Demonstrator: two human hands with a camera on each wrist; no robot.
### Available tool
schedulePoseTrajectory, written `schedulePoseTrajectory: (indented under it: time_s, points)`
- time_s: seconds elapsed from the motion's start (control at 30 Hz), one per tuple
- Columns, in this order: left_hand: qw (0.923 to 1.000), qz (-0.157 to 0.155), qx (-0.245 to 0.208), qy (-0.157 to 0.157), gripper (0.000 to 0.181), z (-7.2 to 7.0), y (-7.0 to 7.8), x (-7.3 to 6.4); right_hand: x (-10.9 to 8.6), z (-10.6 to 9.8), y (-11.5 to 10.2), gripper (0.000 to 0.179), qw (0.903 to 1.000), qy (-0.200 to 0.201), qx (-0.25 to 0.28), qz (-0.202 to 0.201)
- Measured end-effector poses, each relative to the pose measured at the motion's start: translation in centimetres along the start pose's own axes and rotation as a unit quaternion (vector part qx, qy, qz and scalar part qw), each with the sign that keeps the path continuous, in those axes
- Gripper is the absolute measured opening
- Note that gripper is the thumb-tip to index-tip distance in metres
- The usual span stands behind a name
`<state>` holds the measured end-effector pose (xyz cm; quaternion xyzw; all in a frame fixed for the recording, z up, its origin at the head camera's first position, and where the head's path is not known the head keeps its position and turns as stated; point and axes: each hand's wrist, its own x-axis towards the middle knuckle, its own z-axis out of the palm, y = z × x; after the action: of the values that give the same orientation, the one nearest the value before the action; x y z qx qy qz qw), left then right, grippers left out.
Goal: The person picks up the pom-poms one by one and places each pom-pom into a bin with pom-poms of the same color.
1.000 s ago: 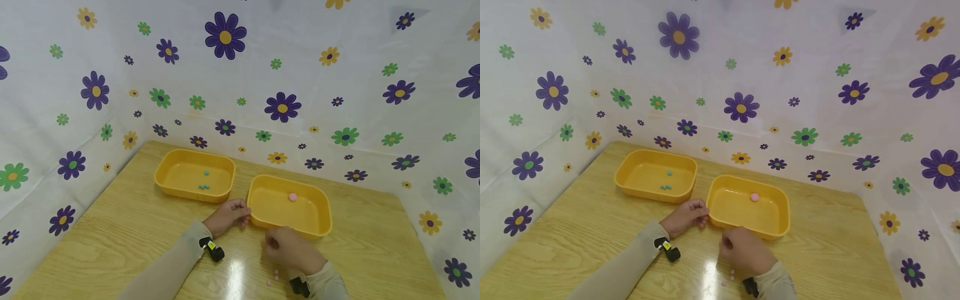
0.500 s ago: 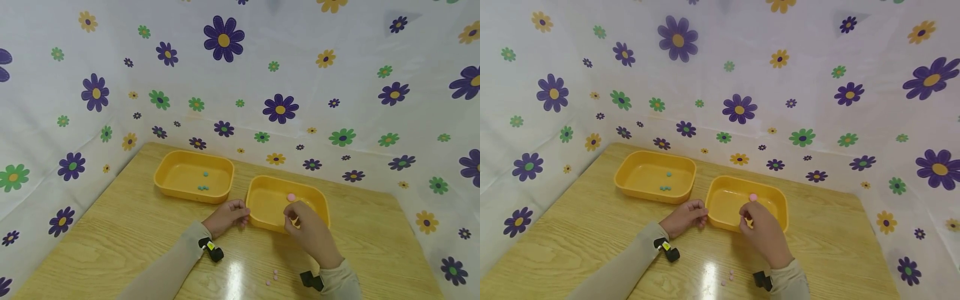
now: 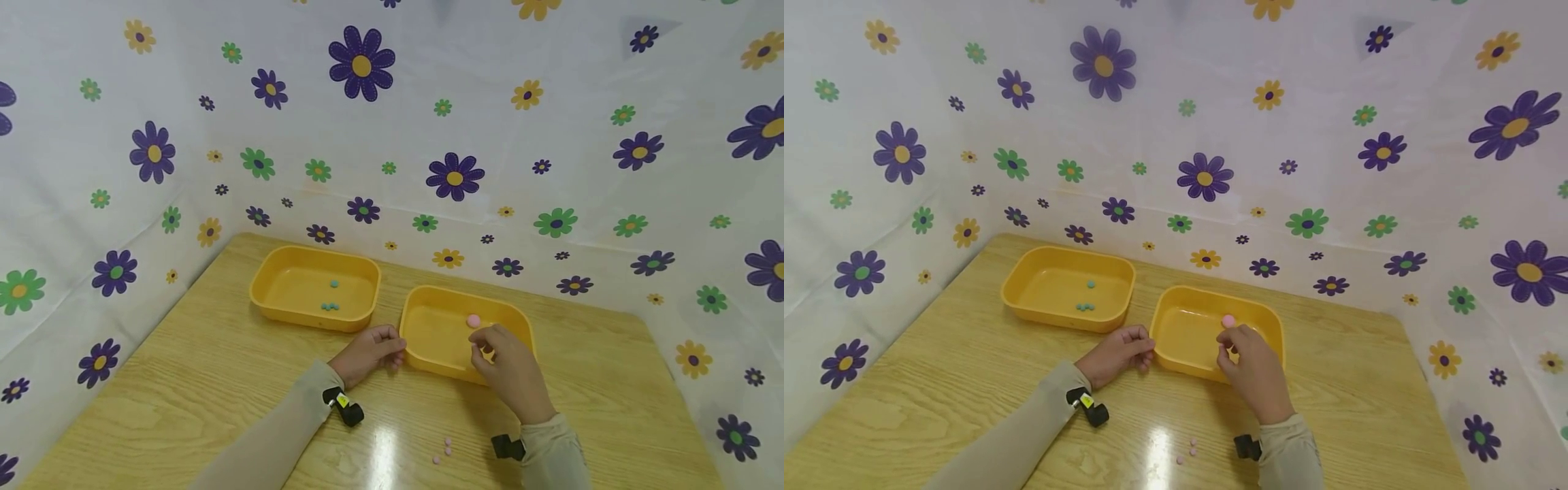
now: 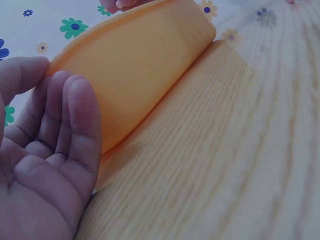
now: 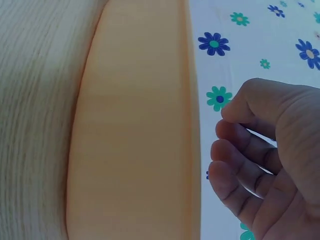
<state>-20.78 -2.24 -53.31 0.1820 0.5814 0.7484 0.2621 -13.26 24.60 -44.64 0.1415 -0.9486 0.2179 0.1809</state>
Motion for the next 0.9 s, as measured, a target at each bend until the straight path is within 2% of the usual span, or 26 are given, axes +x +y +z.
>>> schedulePoseTrajectory:
  time_s: [0.17, 0.47, 0.6, 0.67, 0.73, 0.9]
  points:
    - [1.0000, -0.006, -0.003, -0.003, 0.015, -0.1, -0.3, 0.1, 0.0, 0.5, 0.1, 0.013, 0.9999, 0.012, -0.004, 0.005]
    - [1.0000, -0.001, -0.009, 0.001, 0.018, -0.1, -0.4, 0.5, 0.2, 1.7, 0.6, 0.014, 0.9927, 0.114, -0.015, -0.036]
    - [0.9999, -0.002, -0.010, -0.002, 0.018, 0.0, -0.6, 0.6, 0.8, 1.4, 1.0, 0.012, 0.9900, 0.133, -0.011, -0.045]
    - [0.9999, -0.002, -0.010, -0.002, 0.018, -0.1, -0.6, 0.6, 1.5, 1.0, 1.0, 0.011, 0.9914, 0.124, -0.013, -0.040]
    - [0.9999, -0.003, -0.013, -0.002, 0.017, -0.1, -0.7, 0.6, 2.4, 0.4, 1.0, 0.013, 0.9947, 0.099, -0.015, -0.026]
    - [0.9998, -0.007, -0.019, -0.002, 0.017, -0.3, -0.7, 0.6, 5.1, -0.9, 1.1, 0.016, 0.9997, -0.004, -0.022, 0.006]
